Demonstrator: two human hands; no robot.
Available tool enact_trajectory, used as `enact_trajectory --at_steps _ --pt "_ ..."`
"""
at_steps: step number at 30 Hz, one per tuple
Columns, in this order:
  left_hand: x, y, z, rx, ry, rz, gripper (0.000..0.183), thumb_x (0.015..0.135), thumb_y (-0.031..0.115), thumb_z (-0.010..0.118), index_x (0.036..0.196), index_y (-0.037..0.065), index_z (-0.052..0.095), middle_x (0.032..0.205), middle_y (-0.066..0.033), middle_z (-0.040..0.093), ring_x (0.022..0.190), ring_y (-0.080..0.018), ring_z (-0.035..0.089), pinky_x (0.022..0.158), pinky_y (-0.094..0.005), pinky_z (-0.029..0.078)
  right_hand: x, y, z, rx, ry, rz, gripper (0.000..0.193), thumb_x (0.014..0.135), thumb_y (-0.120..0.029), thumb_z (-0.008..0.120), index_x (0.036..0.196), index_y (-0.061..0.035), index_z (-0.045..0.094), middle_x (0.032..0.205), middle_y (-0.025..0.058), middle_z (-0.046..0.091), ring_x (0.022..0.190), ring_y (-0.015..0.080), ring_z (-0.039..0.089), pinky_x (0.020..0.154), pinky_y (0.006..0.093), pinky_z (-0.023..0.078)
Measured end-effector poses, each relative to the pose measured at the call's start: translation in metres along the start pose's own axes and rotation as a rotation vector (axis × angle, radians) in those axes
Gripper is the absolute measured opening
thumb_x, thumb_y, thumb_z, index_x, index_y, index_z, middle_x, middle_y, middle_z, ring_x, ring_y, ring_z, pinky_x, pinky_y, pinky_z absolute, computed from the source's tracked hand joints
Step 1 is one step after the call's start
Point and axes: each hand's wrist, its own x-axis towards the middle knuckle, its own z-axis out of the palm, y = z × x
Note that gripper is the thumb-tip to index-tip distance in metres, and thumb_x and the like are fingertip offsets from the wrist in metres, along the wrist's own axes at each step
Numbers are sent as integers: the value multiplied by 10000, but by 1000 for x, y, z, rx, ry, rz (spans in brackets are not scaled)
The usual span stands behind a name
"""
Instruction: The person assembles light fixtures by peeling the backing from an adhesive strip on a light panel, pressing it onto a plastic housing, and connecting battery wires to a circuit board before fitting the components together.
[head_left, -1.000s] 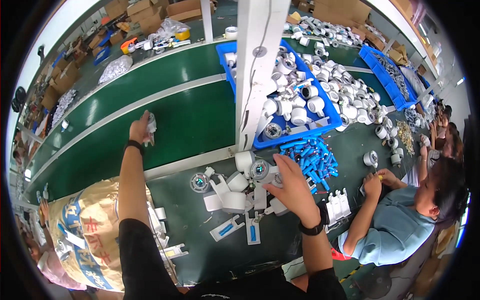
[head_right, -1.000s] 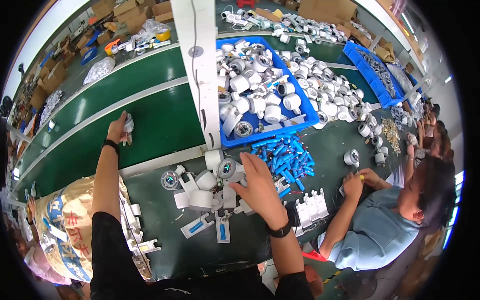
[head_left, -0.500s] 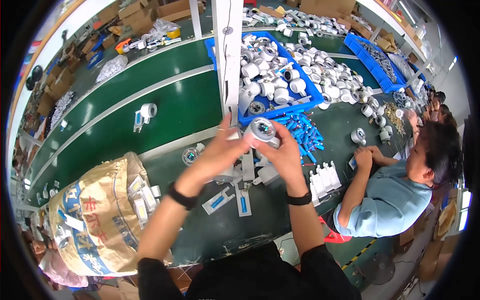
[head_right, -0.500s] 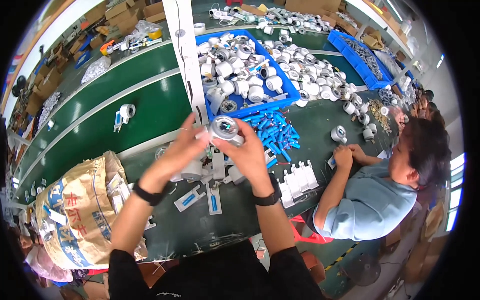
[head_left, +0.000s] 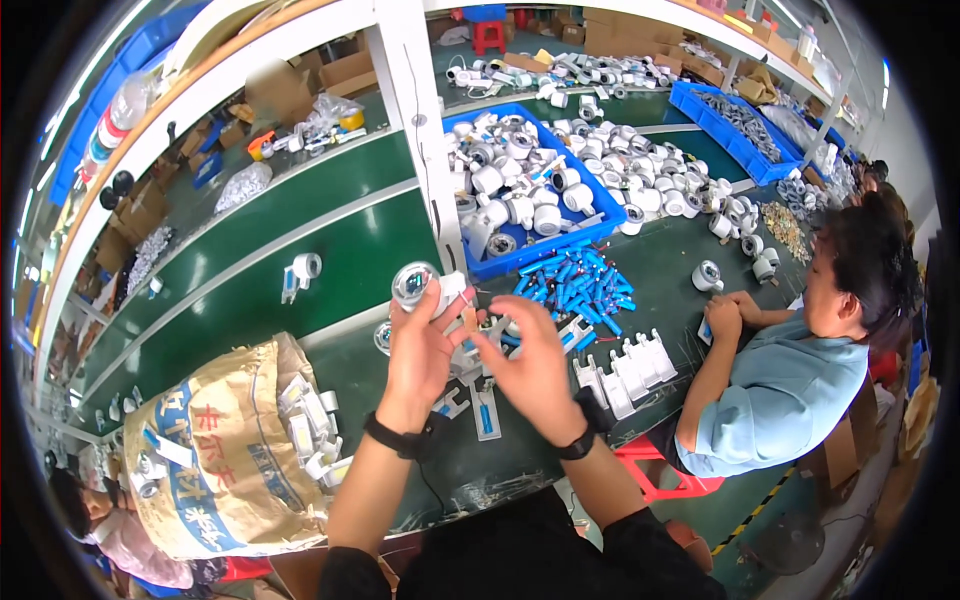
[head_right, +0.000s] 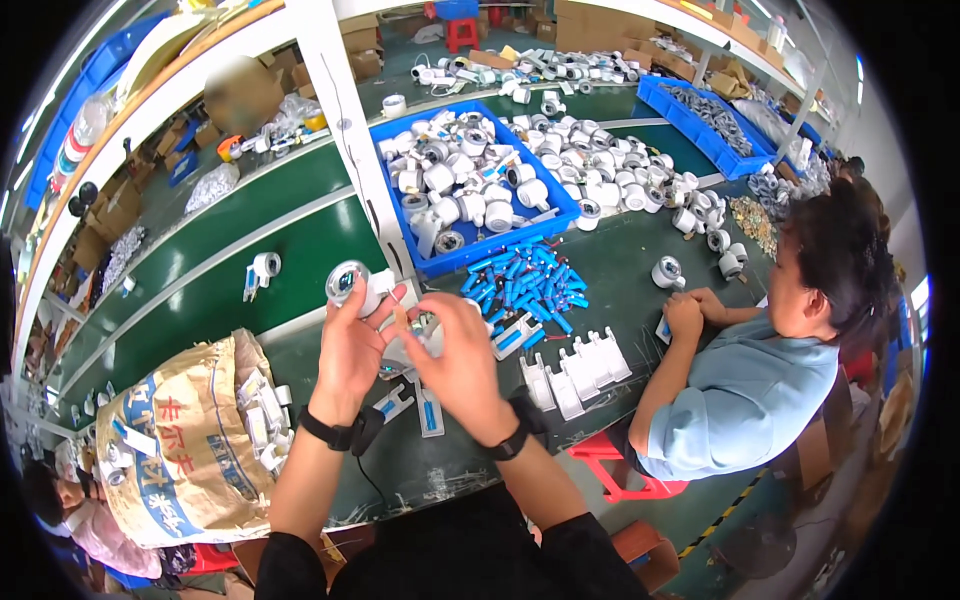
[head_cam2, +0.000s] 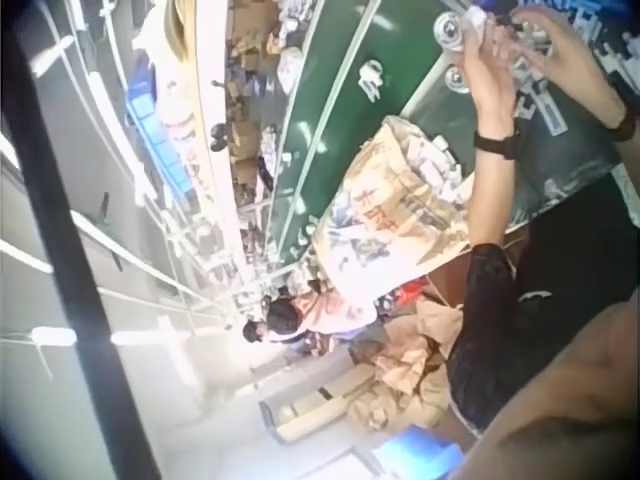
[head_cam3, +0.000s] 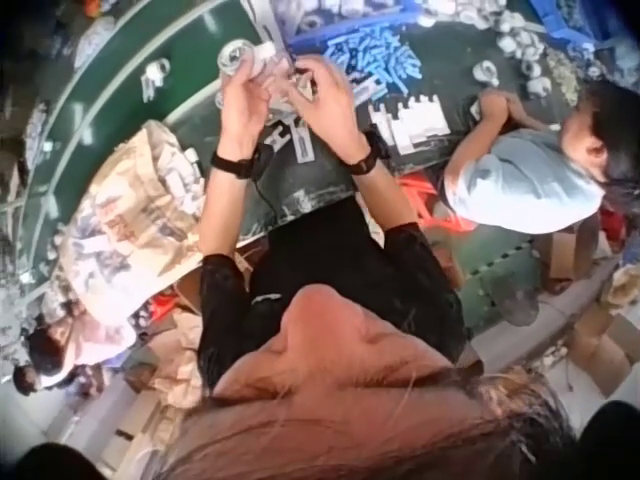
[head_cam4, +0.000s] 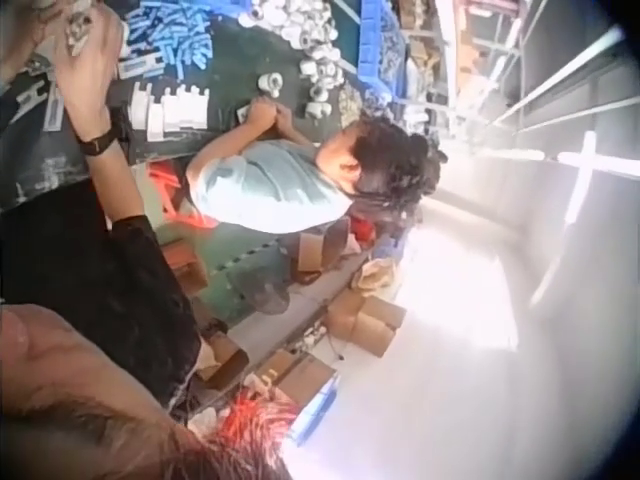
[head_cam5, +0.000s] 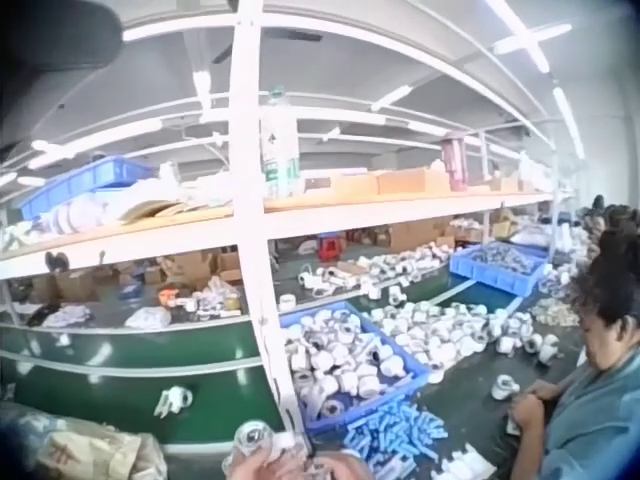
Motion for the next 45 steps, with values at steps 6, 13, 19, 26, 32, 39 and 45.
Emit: enact_trajectory --at_steps 6,13,19,26,32,39,45 --pt "-9 -3 -2 67 158 154 528 964 176 723 1354 166 366 1233 -75 578 1115 -276 650 713 -357 561 -9 -6 35 -136 92 19 261 791 -118 809 1030 -75 712 985 77 685 922 304 620 831 418 479" --pt "-18 -7 0 68 138 258 624 941 66 726 1387 157 298 1250 -97 564 1068 -273 674 805 -410 592 -8 -8 46 -110 65 125 184 816 -102 774 999 -78 758 910 75 699 831 280 667 726 379 522" --pt "-20 3 -13 126 98 273 607 951 69 711 1386 165 299 1257 -96 557 1069 -272 679 849 -419 590 -8 -9 52 16 -6 186 205 829 -96 778 1028 -49 767 933 98 708 788 250 702 675 336 546" --pt "13 69 -36 86 6 258 556 971 124 690 1378 164 313 1261 -105 557 1093 -298 669 898 -447 587 58 -27 78 4 -77 -77 188 806 -78 785 988 -36 762 900 134 704 792 319 691 688 372 553" --pt "90 129 -87 372 111 323 456 937 105 738 1315 124 482 1206 -45 625 1107 -216 647 1012 -443 542 119 0 159 -135 -88 -292 130 786 -90 755 910 -55 763 824 110 667 796 313 664 722 404 552" --pt "152 148 -181 430 214 303 574 875 29 778 1346 133 467 1202 -24 625 1094 -182 647 948 -373 572 133 37 268 -371 -313 -279 55 803 -94 710 822 -52 740 967 121 643 967 311 628 780 413 575" --pt "187 131 -254 694 341 270 658 767 64 883 1319 22 529 1143 -51 676 1045 -146 642 931 -280 518 113 68 323 -489 -401 -244 87 798 -80 676 794 -31 747 993 123 650 988 305 638 794 391 595"
